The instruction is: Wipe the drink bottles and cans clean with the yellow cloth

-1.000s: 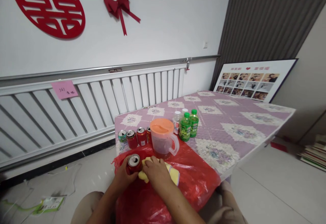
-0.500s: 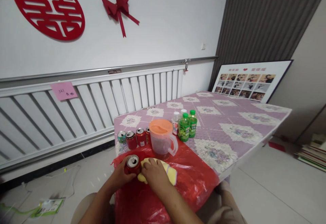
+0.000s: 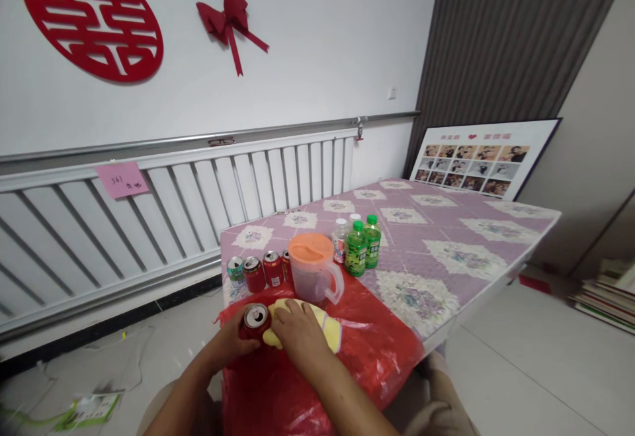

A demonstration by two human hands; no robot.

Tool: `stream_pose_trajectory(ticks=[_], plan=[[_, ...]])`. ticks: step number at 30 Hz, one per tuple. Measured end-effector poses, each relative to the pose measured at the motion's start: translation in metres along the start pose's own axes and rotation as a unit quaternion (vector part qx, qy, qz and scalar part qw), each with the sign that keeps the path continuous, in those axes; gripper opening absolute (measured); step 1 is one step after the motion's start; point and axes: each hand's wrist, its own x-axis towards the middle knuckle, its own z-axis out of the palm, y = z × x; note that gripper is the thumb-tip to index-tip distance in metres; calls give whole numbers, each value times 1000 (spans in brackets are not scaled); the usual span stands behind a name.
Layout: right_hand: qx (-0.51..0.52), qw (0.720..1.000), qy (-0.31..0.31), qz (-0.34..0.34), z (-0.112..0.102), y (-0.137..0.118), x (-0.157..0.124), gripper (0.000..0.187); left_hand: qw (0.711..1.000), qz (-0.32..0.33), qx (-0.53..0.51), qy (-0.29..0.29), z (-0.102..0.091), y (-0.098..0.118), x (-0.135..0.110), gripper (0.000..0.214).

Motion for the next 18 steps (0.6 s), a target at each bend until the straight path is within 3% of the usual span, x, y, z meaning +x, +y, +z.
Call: stream_pose_trajectory(ticks=[5, 11, 15, 18], plan=[[27, 999, -21, 11, 17, -5, -4, 9, 1000, -10, 7, 0, -1, 1, 0, 70], [120, 990, 25, 71, -4, 3, -15, 20, 1000, -14, 5, 3, 0, -3, 0, 74], [235, 960, 86, 127, -19, 16, -31, 42, 1000, -21, -1, 22, 3, -7, -2, 86], [343, 915, 132, 169, -19, 23, -40, 51, 999, -24, -1, 45, 7, -8, -5, 93]])
